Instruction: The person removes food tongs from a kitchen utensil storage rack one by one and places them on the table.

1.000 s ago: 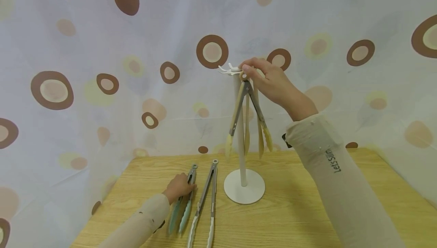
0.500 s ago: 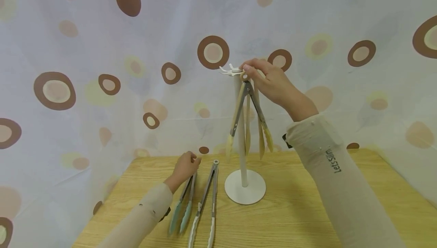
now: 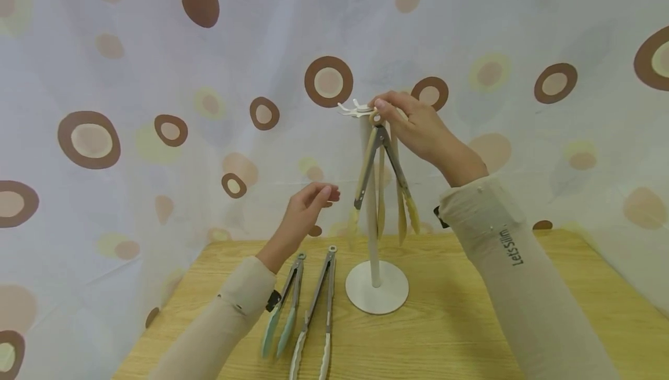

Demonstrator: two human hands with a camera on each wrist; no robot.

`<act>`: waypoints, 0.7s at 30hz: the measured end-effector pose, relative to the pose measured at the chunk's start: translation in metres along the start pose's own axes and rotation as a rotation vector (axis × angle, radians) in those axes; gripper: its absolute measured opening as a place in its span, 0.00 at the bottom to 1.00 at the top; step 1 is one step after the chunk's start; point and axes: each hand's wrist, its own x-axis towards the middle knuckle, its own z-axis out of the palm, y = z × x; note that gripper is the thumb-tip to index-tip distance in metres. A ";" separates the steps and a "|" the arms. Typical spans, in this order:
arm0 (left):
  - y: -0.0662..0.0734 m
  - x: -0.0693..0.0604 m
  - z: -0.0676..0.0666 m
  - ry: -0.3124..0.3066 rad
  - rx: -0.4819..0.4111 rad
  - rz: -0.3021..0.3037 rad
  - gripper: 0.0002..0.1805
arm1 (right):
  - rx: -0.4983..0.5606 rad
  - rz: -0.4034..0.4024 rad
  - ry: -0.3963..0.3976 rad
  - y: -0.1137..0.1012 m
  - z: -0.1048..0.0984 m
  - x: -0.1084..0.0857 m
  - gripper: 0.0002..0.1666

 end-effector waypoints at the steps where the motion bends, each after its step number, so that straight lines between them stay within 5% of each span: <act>1: 0.005 0.002 0.003 -0.030 -0.028 0.011 0.21 | -0.004 0.002 0.002 0.000 0.000 0.000 0.26; 8: 0.027 0.020 0.028 -0.202 -0.213 0.141 0.24 | 0.000 0.008 0.010 0.000 -0.002 0.001 0.26; 21: 0.034 0.034 0.045 -0.286 -0.460 0.057 0.19 | 0.000 0.003 0.010 0.001 0.000 0.002 0.26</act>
